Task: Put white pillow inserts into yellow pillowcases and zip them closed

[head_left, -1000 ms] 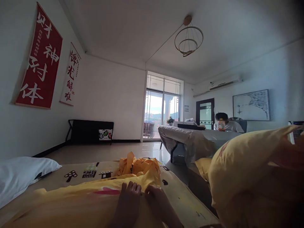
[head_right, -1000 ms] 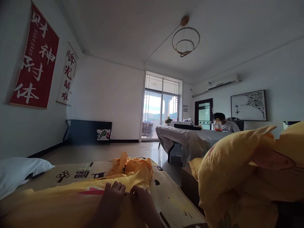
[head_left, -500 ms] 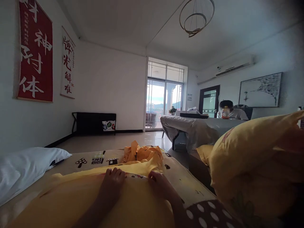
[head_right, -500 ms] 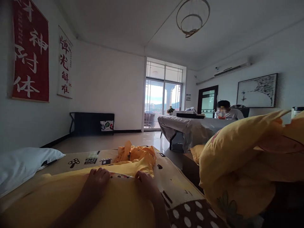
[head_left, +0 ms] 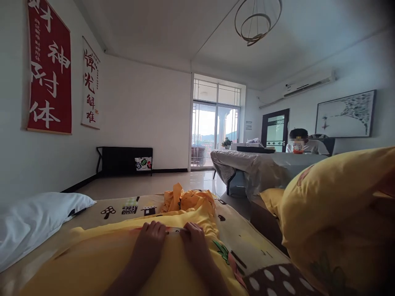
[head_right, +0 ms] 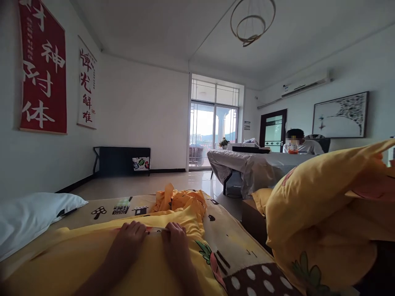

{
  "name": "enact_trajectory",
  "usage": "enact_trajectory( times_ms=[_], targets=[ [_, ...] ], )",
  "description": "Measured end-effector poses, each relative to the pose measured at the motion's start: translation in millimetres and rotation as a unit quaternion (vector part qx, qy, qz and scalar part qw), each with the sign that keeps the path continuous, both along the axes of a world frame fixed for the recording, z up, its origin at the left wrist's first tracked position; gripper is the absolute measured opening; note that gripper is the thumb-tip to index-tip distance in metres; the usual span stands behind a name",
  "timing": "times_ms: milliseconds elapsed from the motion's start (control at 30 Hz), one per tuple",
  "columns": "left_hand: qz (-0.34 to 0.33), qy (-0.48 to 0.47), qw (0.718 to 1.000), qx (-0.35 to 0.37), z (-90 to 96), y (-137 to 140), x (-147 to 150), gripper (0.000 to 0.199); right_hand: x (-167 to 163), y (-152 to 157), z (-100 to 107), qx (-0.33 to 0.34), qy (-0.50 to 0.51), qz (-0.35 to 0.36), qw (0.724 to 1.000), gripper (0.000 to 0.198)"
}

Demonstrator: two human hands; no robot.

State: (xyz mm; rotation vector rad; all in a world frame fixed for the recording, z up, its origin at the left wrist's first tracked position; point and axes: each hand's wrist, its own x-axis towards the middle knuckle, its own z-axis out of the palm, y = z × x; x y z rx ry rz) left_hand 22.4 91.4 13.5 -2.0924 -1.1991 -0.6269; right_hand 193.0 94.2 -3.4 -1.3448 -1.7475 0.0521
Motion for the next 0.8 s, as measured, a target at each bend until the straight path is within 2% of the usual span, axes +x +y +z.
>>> enact_trajectory(
  times_ms=[100,233,400,533,600,733,800],
  targets=[
    [0.042,-0.012,0.993,-0.11,10.3,-6,4,0.029,3,1,1,0.005,0.041,0.008,0.999,0.018],
    [0.04,-0.066,0.977,-0.197,22.5,-12,1,0.035,2,5,-2,-0.019,0.089,-0.02,0.996,0.021],
    [0.047,-0.112,0.968,-0.221,25.5,-15,-31,0.033,-1,8,-6,-0.025,0.068,-0.054,0.996,0.021],
    [0.023,-0.177,0.962,-0.208,9.1,-17,-58,0.032,-2,6,-4,-0.049,0.048,-0.059,0.996,0.022],
    [0.021,-0.205,0.962,-0.18,-5.1,-16,-64,0.03,-3,4,-4,-0.012,0.026,-0.061,0.998,0.018],
    [0.036,-0.209,0.97,-0.118,-27.2,-15,-61,0.034,-11,-15,2,0.17,-0.033,-0.061,0.983,0.016],
    [0.034,-0.215,0.971,-0.097,-29.9,-17,-59,0.035,-22,-31,9,0.198,-0.066,-0.02,0.978,0.018]
  ],
)
